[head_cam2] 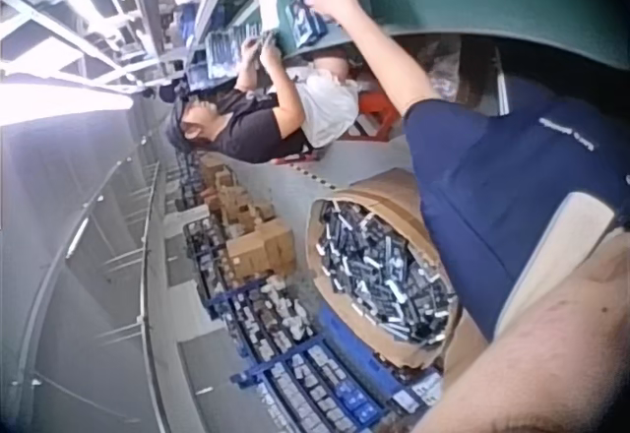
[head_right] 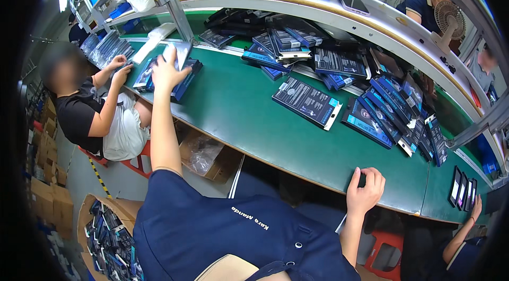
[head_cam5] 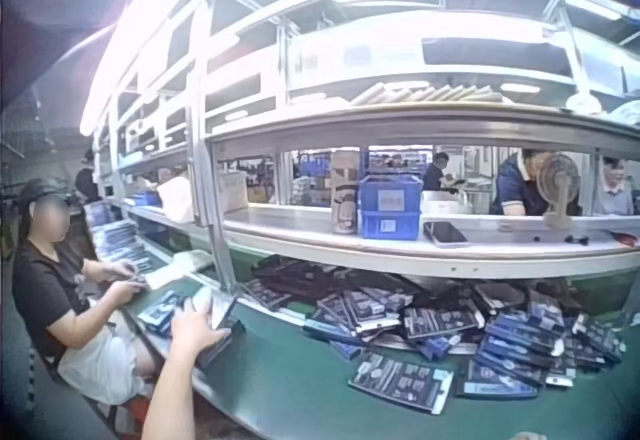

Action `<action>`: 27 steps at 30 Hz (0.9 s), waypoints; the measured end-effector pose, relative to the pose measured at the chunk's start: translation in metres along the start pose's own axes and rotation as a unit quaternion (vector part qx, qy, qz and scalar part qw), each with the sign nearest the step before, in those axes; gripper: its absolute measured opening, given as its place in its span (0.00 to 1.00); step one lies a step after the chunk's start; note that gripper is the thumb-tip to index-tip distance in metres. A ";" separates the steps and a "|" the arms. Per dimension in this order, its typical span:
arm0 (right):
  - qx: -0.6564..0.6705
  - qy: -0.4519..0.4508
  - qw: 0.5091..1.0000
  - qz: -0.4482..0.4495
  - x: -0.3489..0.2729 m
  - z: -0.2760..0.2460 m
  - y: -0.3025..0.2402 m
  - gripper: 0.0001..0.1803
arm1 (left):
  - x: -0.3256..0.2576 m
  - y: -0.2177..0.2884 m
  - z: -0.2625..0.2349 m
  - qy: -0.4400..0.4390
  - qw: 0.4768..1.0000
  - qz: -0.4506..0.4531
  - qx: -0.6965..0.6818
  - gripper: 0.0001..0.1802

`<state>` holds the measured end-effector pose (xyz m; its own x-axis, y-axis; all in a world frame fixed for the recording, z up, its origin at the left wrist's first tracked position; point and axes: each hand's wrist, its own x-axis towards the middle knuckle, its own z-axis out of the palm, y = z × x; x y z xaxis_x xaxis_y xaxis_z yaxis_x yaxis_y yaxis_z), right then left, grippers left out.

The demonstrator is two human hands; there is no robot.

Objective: Packing small electronic components or accessories into protective plastic boxes on an assembly line.

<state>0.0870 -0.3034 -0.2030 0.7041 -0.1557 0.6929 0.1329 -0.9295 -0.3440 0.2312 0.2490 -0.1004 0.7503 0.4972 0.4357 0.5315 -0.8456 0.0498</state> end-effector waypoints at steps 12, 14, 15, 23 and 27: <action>0.005 0.042 0.999 0.003 0.014 -0.003 0.001 0.07 | -0.025 0.067 0.055 0.043 0.981 0.190 -0.005 0.37; 0.003 0.039 0.999 -0.001 0.011 0.001 0.002 0.07 | -0.071 0.120 0.051 0.105 0.925 0.313 -0.186 0.32; -0.016 0.029 0.999 0.012 0.008 -0.001 0.002 0.08 | -0.095 0.151 0.049 0.100 0.893 0.357 -0.255 0.29; 0.213 -0.041 0.976 -0.018 0.009 0.007 -0.032 0.08 | -0.119 0.349 -0.026 -0.457 0.120 0.084 -0.877 0.27; 0.242 -0.144 0.929 -0.242 0.015 0.033 -0.088 0.27 | -0.145 0.375 0.006 -0.536 -0.101 -0.024 -0.838 0.33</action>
<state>0.1087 -0.2123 -0.1836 0.6290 0.4014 0.6658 0.7305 -0.5982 -0.3295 0.3237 -0.1388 -0.1501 0.7720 -0.5653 0.2906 0.5315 0.8248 0.1928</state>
